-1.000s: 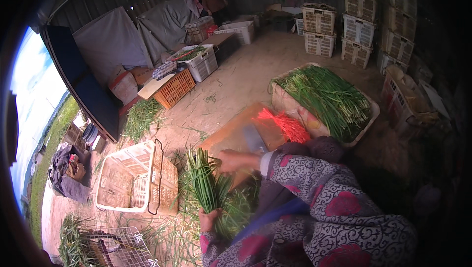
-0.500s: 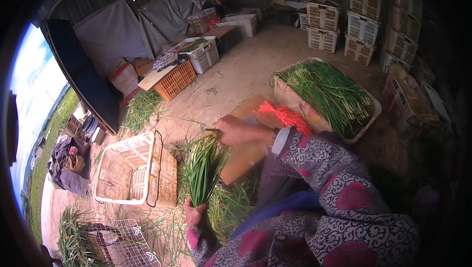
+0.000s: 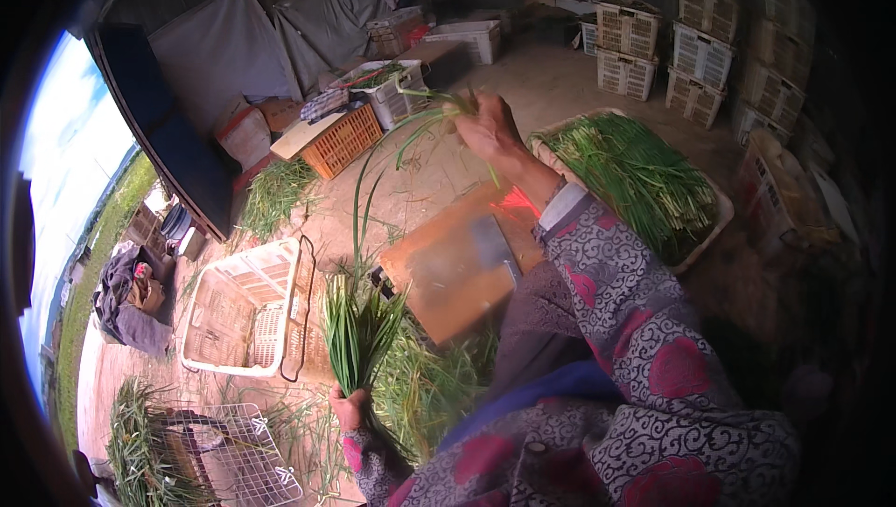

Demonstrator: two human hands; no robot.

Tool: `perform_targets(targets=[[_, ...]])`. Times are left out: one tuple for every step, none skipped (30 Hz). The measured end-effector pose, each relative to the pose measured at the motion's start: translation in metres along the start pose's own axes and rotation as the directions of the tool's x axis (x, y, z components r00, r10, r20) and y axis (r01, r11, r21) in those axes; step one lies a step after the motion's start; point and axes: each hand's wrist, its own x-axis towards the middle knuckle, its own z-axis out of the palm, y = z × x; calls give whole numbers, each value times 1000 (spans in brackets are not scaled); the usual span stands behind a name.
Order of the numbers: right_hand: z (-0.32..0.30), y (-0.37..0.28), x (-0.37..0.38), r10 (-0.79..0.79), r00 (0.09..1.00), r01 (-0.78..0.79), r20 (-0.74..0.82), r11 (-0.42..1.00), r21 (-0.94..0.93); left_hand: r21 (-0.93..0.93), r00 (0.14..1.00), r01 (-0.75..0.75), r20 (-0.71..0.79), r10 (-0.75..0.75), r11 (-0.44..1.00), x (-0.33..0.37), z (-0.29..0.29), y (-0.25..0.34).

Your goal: The person gathers a bunch of long green vegetables, aligns the root ends, ties them together with a red plastic string, and then trims the ends using a knife on a wooden board.

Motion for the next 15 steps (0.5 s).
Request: perform_targets(targets=[[-4,-1,3,79,996,-66,-38,965,254,-38,998,47,-29,-49,998,-1,-19,-10],[5,-6,0,109,994,-96,-27,949,301,0,994,77,-82,-77,997,2,-30,-15],[12,-6,-8,147,989,-134,-18,936,326,-243,981,166,-60,-186,956,-2,-12,-8],[24,-1,-27,202,979,-198,25,925,325,-359,979,135,-93,-179,924,-8,12,13],[46,-4,-55,243,967,-256,80,903,346,-374,968,181,-97,-233,909,0,-10,0],[62,-3,-88,281,953,-304,116,889,341,-432,973,169,-72,-221,886,1,-5,7],[85,-5,-131,353,916,-396,190,868,300,-488,980,143,-49,-190,861,1,1,15],[103,33,-176,282,873,-389,398,895,219,-526,987,122,-21,-156,841,5,0,12],[116,58,-227,333,715,-424,614,906,2,-567,992,121,33,-125,815,11,1,6],[108,122,-276,115,537,173,835,954,-243,-605,992,125,70,-104,786,17,21,5],[108,125,-302,168,188,230,968,950,-210,-618,988,141,40,-148,773,10,19,15],[104,105,-303,210,-2,166,978,964,-206,-613,991,125,45,-123,780,8,10,16],[101,99,-292,224,17,122,974,967,-224,-607,992,124,59,-110,785,4,3,12],[98,97,-270,238,187,87,953,962,-258,-606,991,131,86,-99,785,1,2,4],[104,98,-246,233,379,53,896,961,-272,-592,990,134,110,-85,795,-1,-4,1]])
